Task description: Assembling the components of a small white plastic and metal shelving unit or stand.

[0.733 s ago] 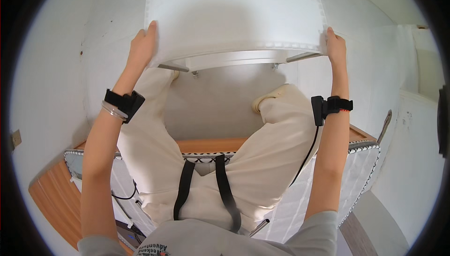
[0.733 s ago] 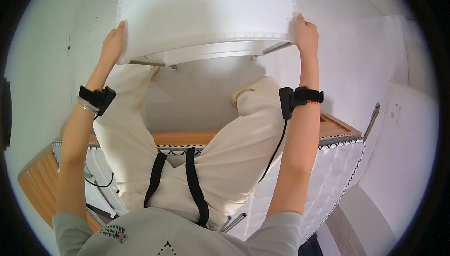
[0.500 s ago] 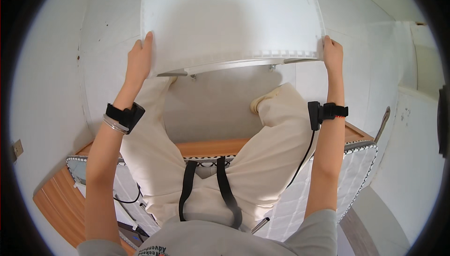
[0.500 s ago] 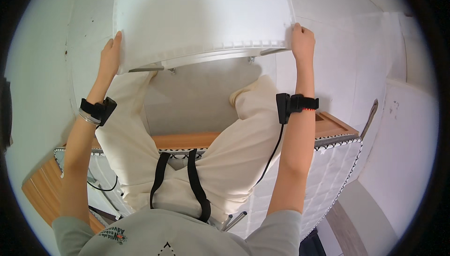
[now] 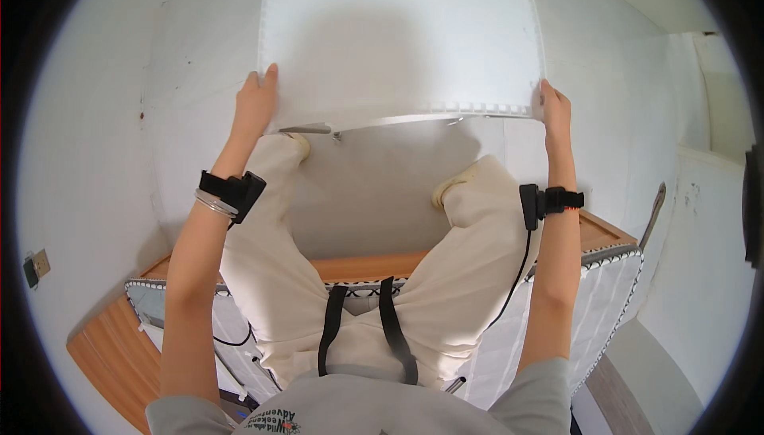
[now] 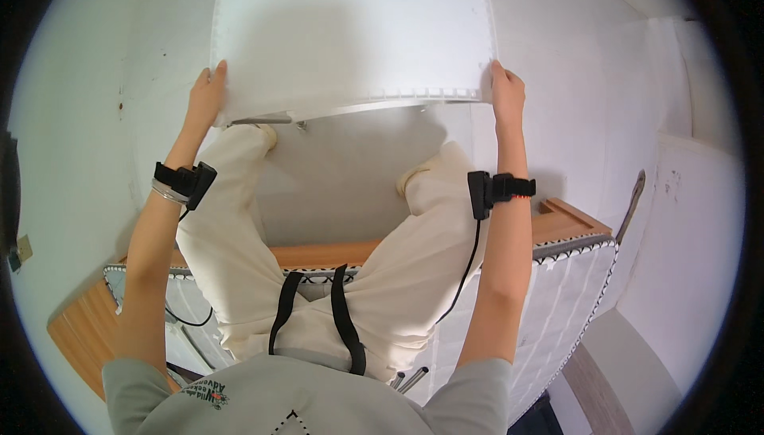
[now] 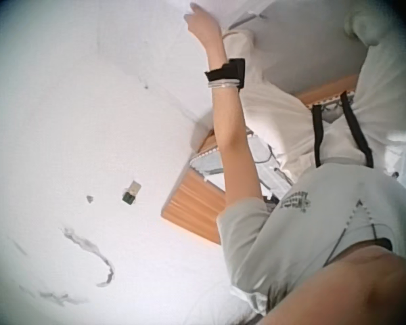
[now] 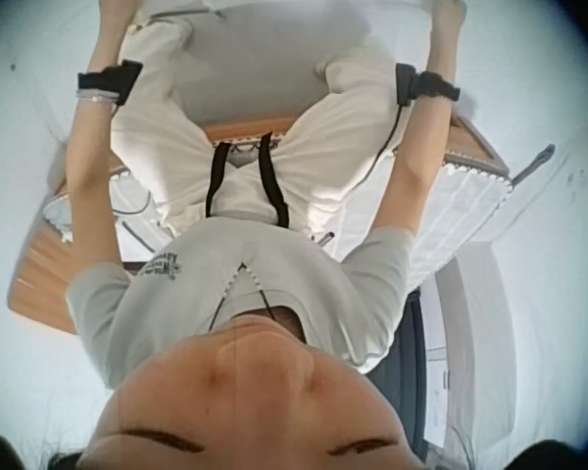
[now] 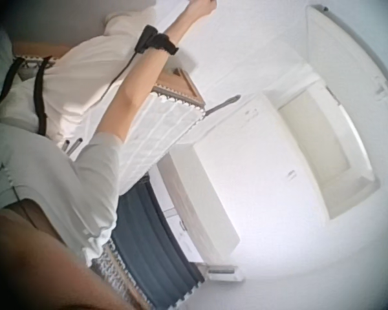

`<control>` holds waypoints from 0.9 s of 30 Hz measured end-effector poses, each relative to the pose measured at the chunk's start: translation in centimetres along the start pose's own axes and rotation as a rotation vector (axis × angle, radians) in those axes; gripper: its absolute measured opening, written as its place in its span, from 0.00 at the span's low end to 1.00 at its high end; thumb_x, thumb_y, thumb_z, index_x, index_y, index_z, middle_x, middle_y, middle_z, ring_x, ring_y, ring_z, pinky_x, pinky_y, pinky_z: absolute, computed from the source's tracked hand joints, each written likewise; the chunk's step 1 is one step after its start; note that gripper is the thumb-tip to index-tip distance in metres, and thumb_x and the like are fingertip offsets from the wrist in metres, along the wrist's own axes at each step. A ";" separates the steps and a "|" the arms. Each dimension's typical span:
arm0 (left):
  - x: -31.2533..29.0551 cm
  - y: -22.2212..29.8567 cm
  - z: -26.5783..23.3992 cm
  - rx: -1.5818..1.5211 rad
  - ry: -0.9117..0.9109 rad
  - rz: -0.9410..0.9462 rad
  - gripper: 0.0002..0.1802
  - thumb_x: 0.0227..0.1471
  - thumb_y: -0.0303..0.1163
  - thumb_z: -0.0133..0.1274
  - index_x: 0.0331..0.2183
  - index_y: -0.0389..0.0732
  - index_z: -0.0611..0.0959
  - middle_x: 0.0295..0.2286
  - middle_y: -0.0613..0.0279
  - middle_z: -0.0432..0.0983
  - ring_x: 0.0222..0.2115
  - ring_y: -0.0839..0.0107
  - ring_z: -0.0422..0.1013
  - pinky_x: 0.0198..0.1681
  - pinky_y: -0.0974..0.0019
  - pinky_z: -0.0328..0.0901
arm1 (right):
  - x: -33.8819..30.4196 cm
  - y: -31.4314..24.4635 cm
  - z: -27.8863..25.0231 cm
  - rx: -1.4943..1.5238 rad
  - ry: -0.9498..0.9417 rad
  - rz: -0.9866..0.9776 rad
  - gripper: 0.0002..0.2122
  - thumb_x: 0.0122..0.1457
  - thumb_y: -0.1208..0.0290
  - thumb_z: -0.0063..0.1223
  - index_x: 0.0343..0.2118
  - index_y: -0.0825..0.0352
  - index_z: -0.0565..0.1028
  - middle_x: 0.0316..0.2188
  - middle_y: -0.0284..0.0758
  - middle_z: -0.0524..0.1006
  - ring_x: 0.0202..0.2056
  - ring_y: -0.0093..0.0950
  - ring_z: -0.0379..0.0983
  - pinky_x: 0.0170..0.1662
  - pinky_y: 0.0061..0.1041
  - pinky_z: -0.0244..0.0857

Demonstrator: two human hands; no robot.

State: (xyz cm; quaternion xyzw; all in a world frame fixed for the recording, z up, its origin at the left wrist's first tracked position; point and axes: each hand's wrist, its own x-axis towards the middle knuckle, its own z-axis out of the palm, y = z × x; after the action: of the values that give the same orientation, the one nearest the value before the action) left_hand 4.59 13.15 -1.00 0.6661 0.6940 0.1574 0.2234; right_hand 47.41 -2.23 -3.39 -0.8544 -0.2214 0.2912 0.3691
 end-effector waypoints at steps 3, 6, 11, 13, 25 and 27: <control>0.8 0.3 -0.5 -0.023 -0.129 -0.078 0.33 0.51 0.54 0.39 0.33 0.27 0.72 0.32 0.30 0.69 0.38 0.40 0.66 0.41 0.52 0.60 | -0.2 -0.1 0.0 0.056 -0.045 0.051 0.20 0.53 0.58 0.46 0.35 0.75 0.72 0.31 0.34 0.71 0.32 0.25 0.64 0.39 0.23 0.59; 1.8 -0.9 0.0 -0.018 -0.050 -0.002 0.37 0.50 0.56 0.39 0.38 0.25 0.71 0.37 0.30 0.67 0.42 0.42 0.64 0.45 0.54 0.58 | -1.1 -0.5 0.1 0.178 -0.076 0.061 0.20 0.53 0.57 0.47 0.37 0.73 0.71 0.33 0.34 0.71 0.35 0.24 0.65 0.41 0.24 0.59; 2.3 -1.1 0.3 -0.015 -0.130 -0.034 0.41 0.49 0.58 0.39 0.44 0.24 0.68 0.43 0.32 0.65 0.47 0.44 0.61 0.50 0.57 0.55 | -3.3 -1.9 -2.7 0.047 -0.002 -0.143 0.20 0.52 0.58 0.47 0.40 0.72 0.70 0.33 0.34 0.72 0.37 0.24 0.67 0.40 0.22 0.59; 2.2 -1.9 -0.2 -0.005 -0.091 0.005 0.42 0.49 0.58 0.38 0.45 0.24 0.67 0.44 0.32 0.64 0.48 0.45 0.60 0.51 0.58 0.55 | -6.1 -3.9 -4.0 0.069 -0.026 -0.144 0.19 0.53 0.59 0.47 0.39 0.71 0.71 0.33 0.33 0.72 0.38 0.23 0.68 0.40 0.22 0.59; 2.1 -4.0 0.4 0.069 -0.201 0.073 0.44 0.48 0.60 0.38 0.45 0.23 0.67 0.44 0.31 0.63 0.49 0.44 0.59 0.52 0.56 0.54 | -29.1 1.3 -24.4 0.073 0.215 -0.092 0.12 0.57 0.66 0.45 0.37 0.70 0.71 0.34 0.34 0.74 0.36 0.24 0.72 0.41 0.21 0.62; 2.4 -4.9 1.3 0.097 -0.089 0.090 0.44 0.47 0.61 0.38 0.44 0.23 0.69 0.42 0.32 0.65 0.48 0.45 0.60 0.51 0.56 0.55 | -33.8 2.4 -27.7 0.067 0.305 -0.043 0.12 0.58 0.67 0.44 0.37 0.70 0.71 0.33 0.34 0.74 0.36 0.25 0.72 0.41 0.21 0.63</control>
State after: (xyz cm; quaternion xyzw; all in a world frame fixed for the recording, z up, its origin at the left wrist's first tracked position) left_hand 1.06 15.13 -4.84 0.7129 0.6597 0.1036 0.2140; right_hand 41.38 -37.76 21.54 -0.8711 -0.1711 0.1574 0.4327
